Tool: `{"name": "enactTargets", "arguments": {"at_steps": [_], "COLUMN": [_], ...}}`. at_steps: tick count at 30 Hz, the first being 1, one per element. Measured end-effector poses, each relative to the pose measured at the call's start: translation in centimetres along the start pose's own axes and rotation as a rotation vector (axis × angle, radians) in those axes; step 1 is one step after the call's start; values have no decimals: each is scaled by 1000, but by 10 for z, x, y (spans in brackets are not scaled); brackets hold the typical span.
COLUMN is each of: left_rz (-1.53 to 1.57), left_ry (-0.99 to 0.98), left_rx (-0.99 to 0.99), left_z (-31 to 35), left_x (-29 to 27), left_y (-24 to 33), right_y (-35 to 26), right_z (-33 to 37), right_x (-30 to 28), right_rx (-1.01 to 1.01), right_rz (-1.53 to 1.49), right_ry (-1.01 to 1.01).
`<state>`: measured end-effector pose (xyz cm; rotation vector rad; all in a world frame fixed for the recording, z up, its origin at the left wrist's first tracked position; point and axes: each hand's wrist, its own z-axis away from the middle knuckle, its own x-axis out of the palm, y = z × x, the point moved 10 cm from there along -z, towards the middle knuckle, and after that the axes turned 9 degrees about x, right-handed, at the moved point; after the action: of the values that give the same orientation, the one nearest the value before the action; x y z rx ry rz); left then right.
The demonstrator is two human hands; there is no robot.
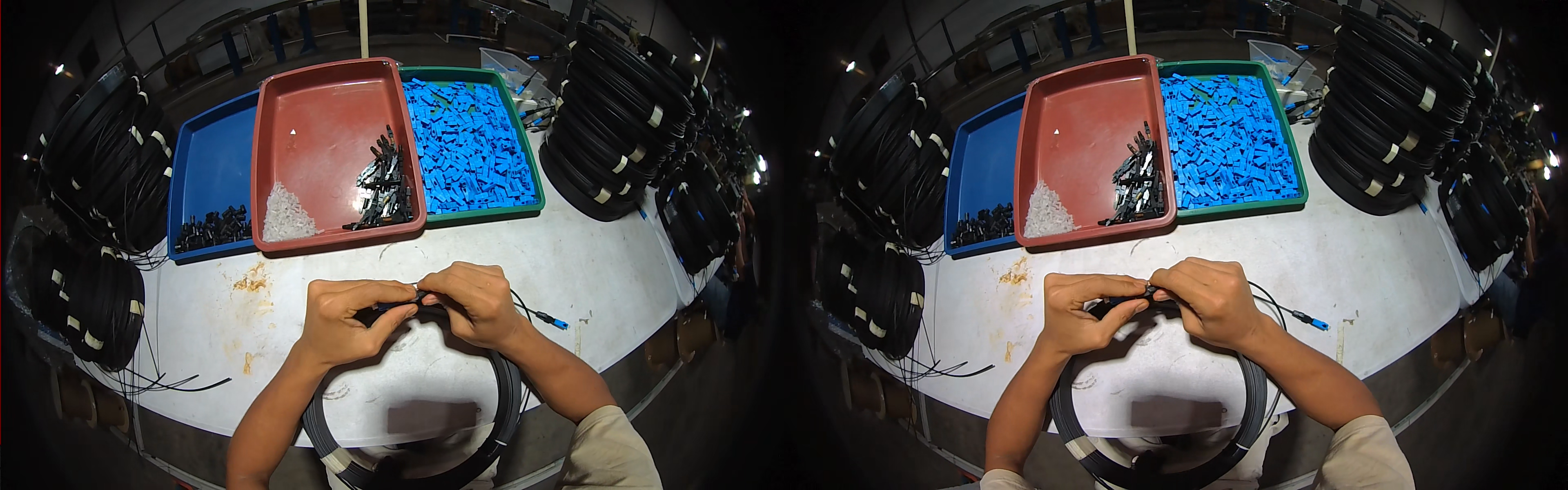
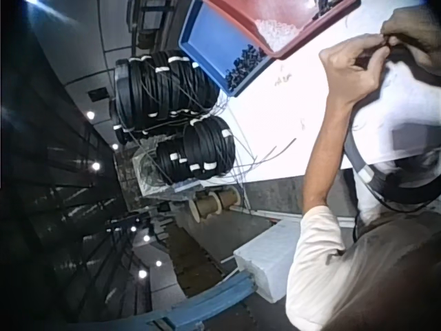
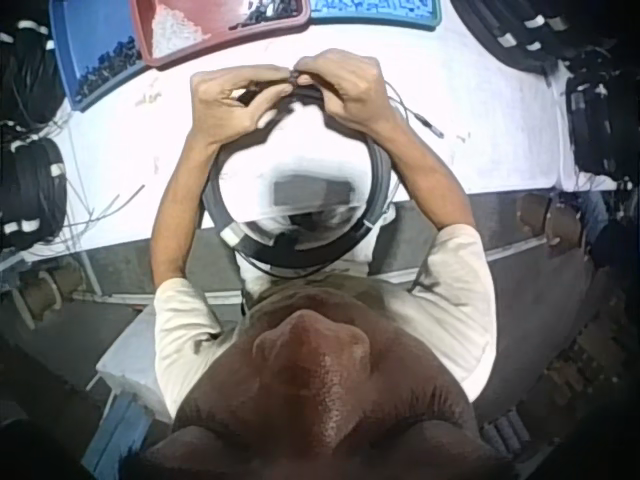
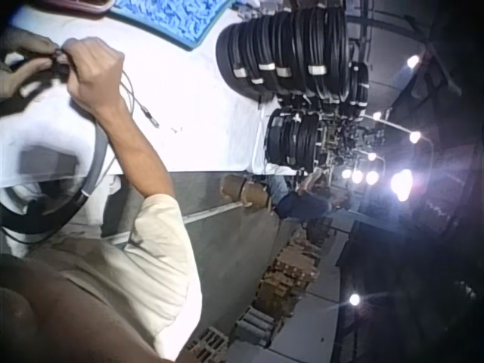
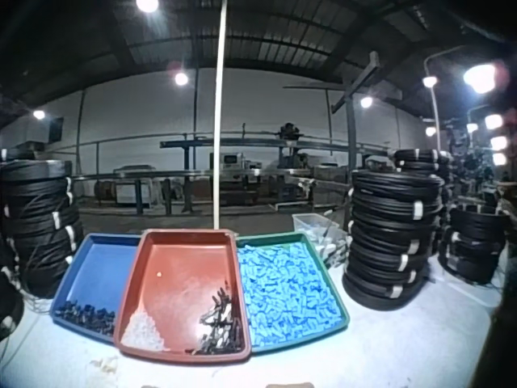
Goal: The person attaches connector components from trays onto the ends of a coiled cable by hand, places the completed cable onto a stack, and then takes another coiled cable to assemble connector components onto its end.
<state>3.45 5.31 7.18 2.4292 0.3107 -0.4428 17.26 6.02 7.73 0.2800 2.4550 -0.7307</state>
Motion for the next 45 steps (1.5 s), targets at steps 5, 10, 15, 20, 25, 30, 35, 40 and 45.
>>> {"name": "enactTargets", "arguments": {"at_steps": [5,10,15,20,25,30,35,40,45], "left_rz": [-16,31,15,-127,-643,-431,-17,-212,-604], "left_ry": [-16,-7,-2,-97,-228,-207,1,-198,-256], "left_rx": [42,54,70,284,799,516,83,233,764], "left_z": [1,4,3,1,15,7,5,-1,14], "left_x": [0,-2,1,7,30,12,-2,14,29], "left_y": [0,0,3,30,71,50,7,29,69], "right_y": [6,-10,-14,-15,18,17,-14,-8,18], "right_z": [-1,-2,2,6,2,2,2,5,3], "right_x": [2,-7,-6,-9,6,7,-7,-1,11], "right_rx": [32,-62,-102,-82,196,173,-100,-39,184], "right_rz": [-50,-12,49,71,-182,-235,-4,98,-153], "right_ry": [-5,54,61,71,-74,-62,60,-26,-104]}}
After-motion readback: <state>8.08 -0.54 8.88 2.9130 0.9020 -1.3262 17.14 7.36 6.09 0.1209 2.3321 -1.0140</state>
